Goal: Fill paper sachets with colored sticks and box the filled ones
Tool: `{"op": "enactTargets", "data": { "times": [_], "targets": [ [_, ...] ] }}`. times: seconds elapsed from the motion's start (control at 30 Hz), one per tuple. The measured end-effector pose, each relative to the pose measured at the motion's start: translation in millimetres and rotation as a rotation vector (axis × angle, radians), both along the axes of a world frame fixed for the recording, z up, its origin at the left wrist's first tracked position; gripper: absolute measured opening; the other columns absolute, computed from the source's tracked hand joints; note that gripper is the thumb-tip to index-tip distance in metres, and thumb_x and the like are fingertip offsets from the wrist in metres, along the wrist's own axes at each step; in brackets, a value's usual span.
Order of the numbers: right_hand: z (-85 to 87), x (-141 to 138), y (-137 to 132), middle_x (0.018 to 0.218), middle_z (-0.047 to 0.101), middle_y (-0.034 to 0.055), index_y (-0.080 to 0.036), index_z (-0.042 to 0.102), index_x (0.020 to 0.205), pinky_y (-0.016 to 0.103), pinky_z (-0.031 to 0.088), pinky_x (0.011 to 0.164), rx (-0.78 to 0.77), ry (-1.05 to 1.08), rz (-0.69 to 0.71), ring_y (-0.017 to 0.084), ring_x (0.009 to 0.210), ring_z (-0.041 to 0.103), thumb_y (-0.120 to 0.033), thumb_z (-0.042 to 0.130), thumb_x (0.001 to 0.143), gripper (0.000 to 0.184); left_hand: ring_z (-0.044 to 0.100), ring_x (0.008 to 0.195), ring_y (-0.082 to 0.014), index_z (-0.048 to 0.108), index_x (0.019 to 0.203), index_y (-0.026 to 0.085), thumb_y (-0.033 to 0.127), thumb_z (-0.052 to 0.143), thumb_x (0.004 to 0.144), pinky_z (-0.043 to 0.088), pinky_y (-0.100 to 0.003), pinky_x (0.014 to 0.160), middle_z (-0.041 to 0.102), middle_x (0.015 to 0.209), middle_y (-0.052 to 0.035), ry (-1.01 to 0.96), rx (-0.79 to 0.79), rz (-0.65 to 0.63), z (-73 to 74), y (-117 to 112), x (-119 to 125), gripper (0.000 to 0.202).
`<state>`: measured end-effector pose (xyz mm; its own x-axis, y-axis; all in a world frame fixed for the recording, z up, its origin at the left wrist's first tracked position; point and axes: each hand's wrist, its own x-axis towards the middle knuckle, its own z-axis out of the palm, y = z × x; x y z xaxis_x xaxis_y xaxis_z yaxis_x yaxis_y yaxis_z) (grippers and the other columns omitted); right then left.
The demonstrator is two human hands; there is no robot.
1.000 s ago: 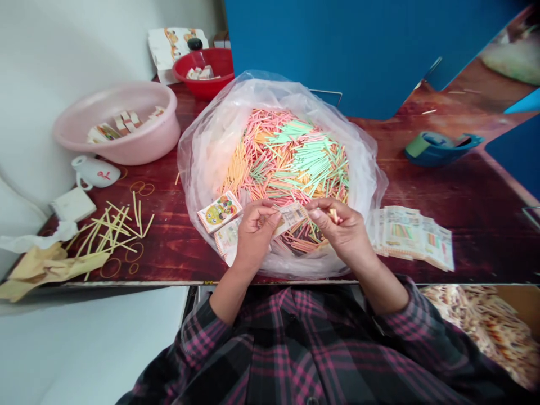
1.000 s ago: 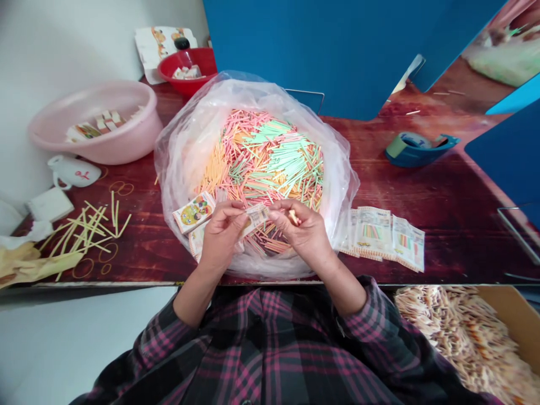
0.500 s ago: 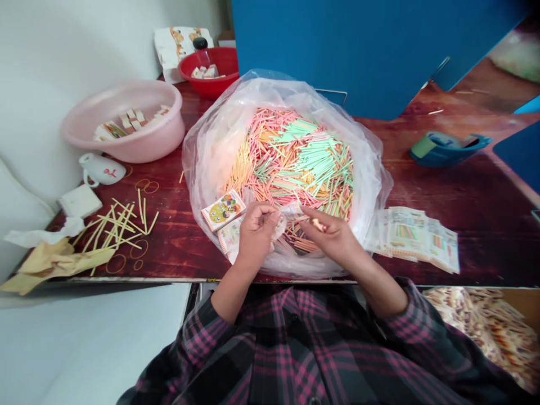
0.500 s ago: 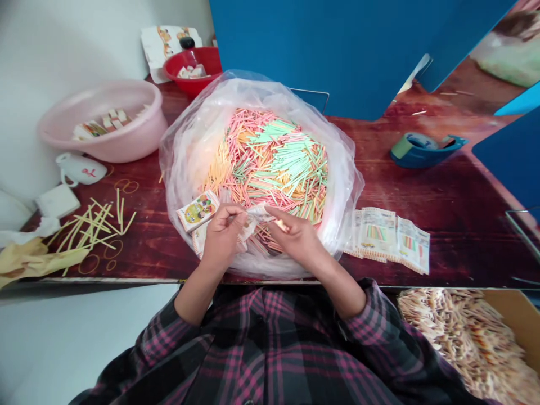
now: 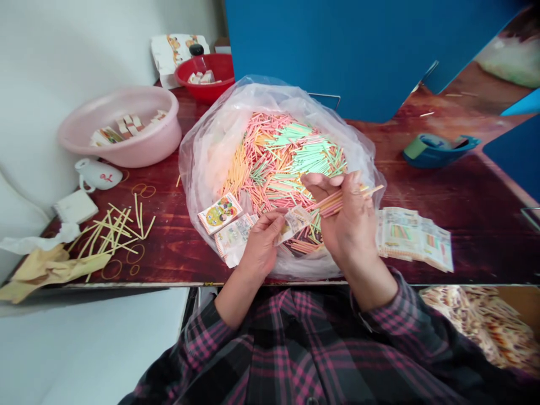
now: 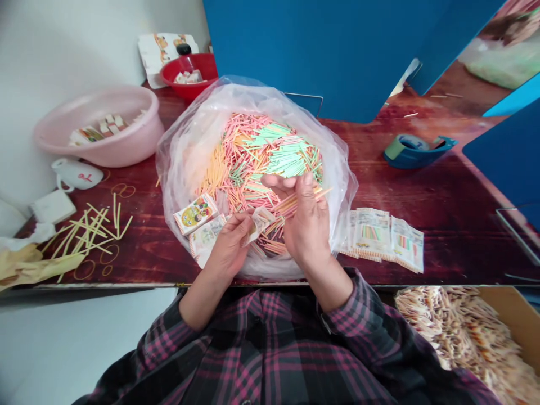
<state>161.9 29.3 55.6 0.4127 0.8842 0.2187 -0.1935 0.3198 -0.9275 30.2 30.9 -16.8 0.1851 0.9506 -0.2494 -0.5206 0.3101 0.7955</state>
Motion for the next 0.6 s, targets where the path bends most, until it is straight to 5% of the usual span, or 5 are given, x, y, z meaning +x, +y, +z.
{"op": "enactTargets", "data": {
  "times": [0.27, 0.6],
  "targets": [
    [-9.2, -19.3, -1.4, 0.096, 0.076, 0.0046, -0.027, 0.051, 0.089, 0.051, 0.054, 0.111, -0.008, -0.070, -0.033, 0.023, 0.109, 0.076, -0.055, 0.042, 0.103, 0.032, 0.065, 0.092, -0.0141, 0.067, 0.081, 0.020, 0.043, 0.089, 0.069, 0.052, -0.031, 0.087, 0.071, 0.117, -0.0022, 0.042, 0.023, -0.007, -2.5, -0.8, 0.1, 0.034],
    [-10.4, -21.7, -3.9, 0.098, 0.077, 0.0049, -0.027, 0.055, 0.091, 0.046, 0.057, 0.105, 0.021, -0.055, -0.033, 0.022, 0.103, 0.077, -0.050, 0.044, 0.104, 0.029, 0.061, 0.096, -0.0152, 0.067, 0.077, 0.019, 0.042, 0.086, 0.071, 0.049, -0.030, 0.088, 0.068, 0.116, -0.0031, 0.106, 0.079, 0.031, 4.2, -3.0, 4.6, 0.030]
  ]
}}
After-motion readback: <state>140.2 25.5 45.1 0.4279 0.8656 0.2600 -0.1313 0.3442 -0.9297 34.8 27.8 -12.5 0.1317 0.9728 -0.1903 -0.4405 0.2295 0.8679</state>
